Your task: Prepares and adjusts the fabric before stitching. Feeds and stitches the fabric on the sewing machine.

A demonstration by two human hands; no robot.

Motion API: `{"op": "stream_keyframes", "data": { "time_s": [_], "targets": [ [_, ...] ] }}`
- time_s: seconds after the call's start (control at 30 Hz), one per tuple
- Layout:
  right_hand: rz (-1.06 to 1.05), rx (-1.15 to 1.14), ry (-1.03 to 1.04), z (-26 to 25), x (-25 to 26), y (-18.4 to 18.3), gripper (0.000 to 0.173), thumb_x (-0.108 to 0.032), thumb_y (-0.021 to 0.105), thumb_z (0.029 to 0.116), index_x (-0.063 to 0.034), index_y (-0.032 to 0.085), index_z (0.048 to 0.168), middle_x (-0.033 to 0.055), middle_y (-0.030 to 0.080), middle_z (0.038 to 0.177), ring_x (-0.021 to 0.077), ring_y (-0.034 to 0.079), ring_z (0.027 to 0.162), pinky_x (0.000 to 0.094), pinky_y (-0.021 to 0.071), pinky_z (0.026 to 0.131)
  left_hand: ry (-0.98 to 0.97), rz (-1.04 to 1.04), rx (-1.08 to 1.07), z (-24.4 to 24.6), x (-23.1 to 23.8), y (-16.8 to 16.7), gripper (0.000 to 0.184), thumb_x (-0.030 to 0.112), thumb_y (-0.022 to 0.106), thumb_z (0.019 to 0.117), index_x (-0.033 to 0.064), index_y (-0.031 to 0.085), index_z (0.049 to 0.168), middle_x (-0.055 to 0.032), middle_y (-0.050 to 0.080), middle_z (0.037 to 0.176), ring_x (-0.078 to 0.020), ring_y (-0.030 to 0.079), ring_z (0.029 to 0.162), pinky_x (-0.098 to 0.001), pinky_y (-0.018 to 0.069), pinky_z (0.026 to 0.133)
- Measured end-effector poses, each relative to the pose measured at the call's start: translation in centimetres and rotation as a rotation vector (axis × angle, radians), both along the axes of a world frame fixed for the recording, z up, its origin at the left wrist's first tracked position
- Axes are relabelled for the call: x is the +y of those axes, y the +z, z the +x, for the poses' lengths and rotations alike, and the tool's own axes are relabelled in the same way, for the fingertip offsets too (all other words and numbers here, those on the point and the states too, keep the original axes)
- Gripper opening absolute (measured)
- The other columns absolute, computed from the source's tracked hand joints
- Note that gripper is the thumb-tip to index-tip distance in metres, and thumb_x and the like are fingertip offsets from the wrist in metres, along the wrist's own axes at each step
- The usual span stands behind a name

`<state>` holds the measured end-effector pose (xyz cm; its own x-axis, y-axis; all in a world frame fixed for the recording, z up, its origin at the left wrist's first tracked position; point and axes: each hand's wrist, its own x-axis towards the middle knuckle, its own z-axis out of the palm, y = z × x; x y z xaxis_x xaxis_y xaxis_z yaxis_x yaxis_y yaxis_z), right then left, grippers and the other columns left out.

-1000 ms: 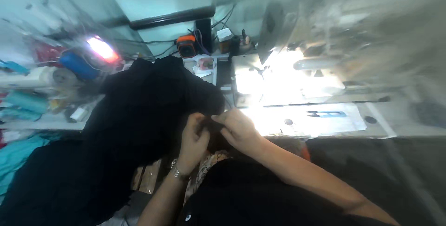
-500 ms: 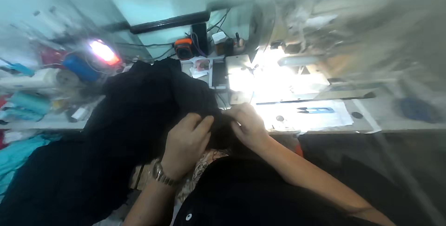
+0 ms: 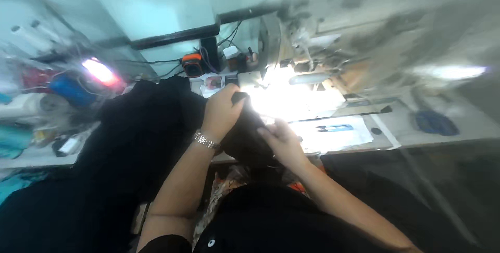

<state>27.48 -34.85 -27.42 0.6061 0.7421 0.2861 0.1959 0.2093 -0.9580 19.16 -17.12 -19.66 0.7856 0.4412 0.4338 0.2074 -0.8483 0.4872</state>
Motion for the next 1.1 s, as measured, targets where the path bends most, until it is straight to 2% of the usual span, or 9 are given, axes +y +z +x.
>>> {"op": "stream_keyframes", "data": {
  "time_s": [0.13,0.2,0.37,0.57,0.7,0.77,0.83,0.9,1.1],
  "targets": [
    [-0.204,-0.181,-0.146,3.7,-1.4,0.0,0.024,-0.012,0.059,0.1027,-0.0114,0.073,0.122,-0.0002,0.077,0.102,0.0013,0.071,0.091,0.0219,0.0586,0.085,0.024,0.085,0.346,6.5,1.1,-0.8,0.024,0.025,0.067,0.0944,0.0046,0.072,0.106,-0.0166,0.073,0.098,-0.0354,0.071,0.096,-0.0581,0.0563,0.082],
    [-0.342,-0.284,-0.191,5.4,-1.6,-0.4,0.024,-0.015,0.057,0.1041,-0.0131,0.077,0.116,0.0015,0.077,0.106,0.0037,0.071,0.097,0.0263,0.057,0.091,0.009,0.095,0.437,9.1,1.4,-1.9,0.025,0.026,0.065,0.095,0.0047,0.074,0.104,-0.0162,0.074,0.1,-0.0351,0.072,0.098,-0.0588,0.0564,0.083],
    [-0.472,-0.437,-0.312,7.5,-0.6,-0.1,0.024,-0.013,0.057,0.1031,-0.0028,0.079,0.104,0.0137,0.076,0.093,0.0224,0.073,0.09,0.0426,0.0575,0.085,-0.025,0.152,0.273,12.7,1.9,-3.9,0.023,0.02,0.066,0.0942,0.004,0.075,0.108,-0.0177,0.074,0.108,-0.0355,0.071,0.104,-0.0563,0.0555,0.088],
    [-0.61,-0.566,-0.324,7.3,0.6,1.0,0.026,-0.015,0.055,0.1042,-0.0014,0.077,0.108,0.0171,0.076,0.097,0.0316,0.074,0.095,0.0495,0.0579,0.087,-0.009,0.013,0.335,15.0,2.8,-4.4,0.033,0.024,0.072,0.0928,-0.002,0.071,0.112,-0.0215,0.07,0.115,-0.0351,0.065,0.115,-0.054,0.0493,0.1],
    [-0.574,-0.665,-0.404,6.9,1.0,0.1,0.025,-0.018,0.057,0.1031,-0.0046,0.079,0.105,0.0154,0.076,0.09,0.033,0.075,0.086,0.0524,0.0595,0.076,-0.016,-0.006,0.434,16.0,3.7,-4.1,0.037,0.024,0.073,0.0923,-0.003,0.068,0.117,-0.0235,0.068,0.12,-0.0379,0.062,0.119,-0.0568,0.0481,0.101],
    [-0.59,-0.671,-0.4,6.9,1.2,0.1,0.027,-0.02,0.056,0.104,-0.0037,0.078,0.103,0.0159,0.076,0.089,0.0334,0.075,0.086,0.0523,0.0591,0.075,-0.006,-0.043,0.441,16.0,3.6,-3.0,0.033,0.021,0.073,0.0927,-0.0033,0.068,0.114,-0.0242,0.069,0.115,-0.0389,0.065,0.114,-0.0578,0.0505,0.096],
    [-0.606,-0.659,-0.377,6.9,1.1,0.5,0.028,-0.021,0.055,0.105,-0.0036,0.078,0.105,0.0159,0.076,0.092,0.0328,0.075,0.09,0.0515,0.0591,0.08,-0.005,-0.06,0.546,16.1,3.3,-2.4,0.04,0.021,0.07,0.0961,-0.0075,0.065,0.124,-0.0277,0.064,0.127,-0.0408,0.058,0.126,-0.0571,0.0443,0.106],
    [-0.576,-0.668,-0.359,6.6,0.7,0.5,0.027,-0.019,0.056,0.1043,-0.0044,0.078,0.11,0.0148,0.077,0.098,0.0311,0.075,0.093,0.0491,0.0599,0.083,-0.022,-0.045,0.488,16.0,3.4,-2.7,0.04,0.02,0.073,0.0925,-0.0063,0.065,0.121,-0.0263,0.066,0.124,-0.0391,0.06,0.123,-0.0561,0.0468,0.103],
    [-0.48,-0.724,-0.378,6.4,0.2,-0.5,0.025,-0.015,0.057,0.1018,-0.0076,0.078,0.114,0.0109,0.078,0.098,0.0256,0.076,0.089,0.0426,0.0619,0.08,-0.086,-0.054,0.463,15.7,3.6,-2.4,0.032,0.017,0.074,0.0913,-0.0036,0.068,0.115,-0.0241,0.068,0.117,-0.0376,0.064,0.115,-0.0566,0.0495,0.098]
  ]
}}
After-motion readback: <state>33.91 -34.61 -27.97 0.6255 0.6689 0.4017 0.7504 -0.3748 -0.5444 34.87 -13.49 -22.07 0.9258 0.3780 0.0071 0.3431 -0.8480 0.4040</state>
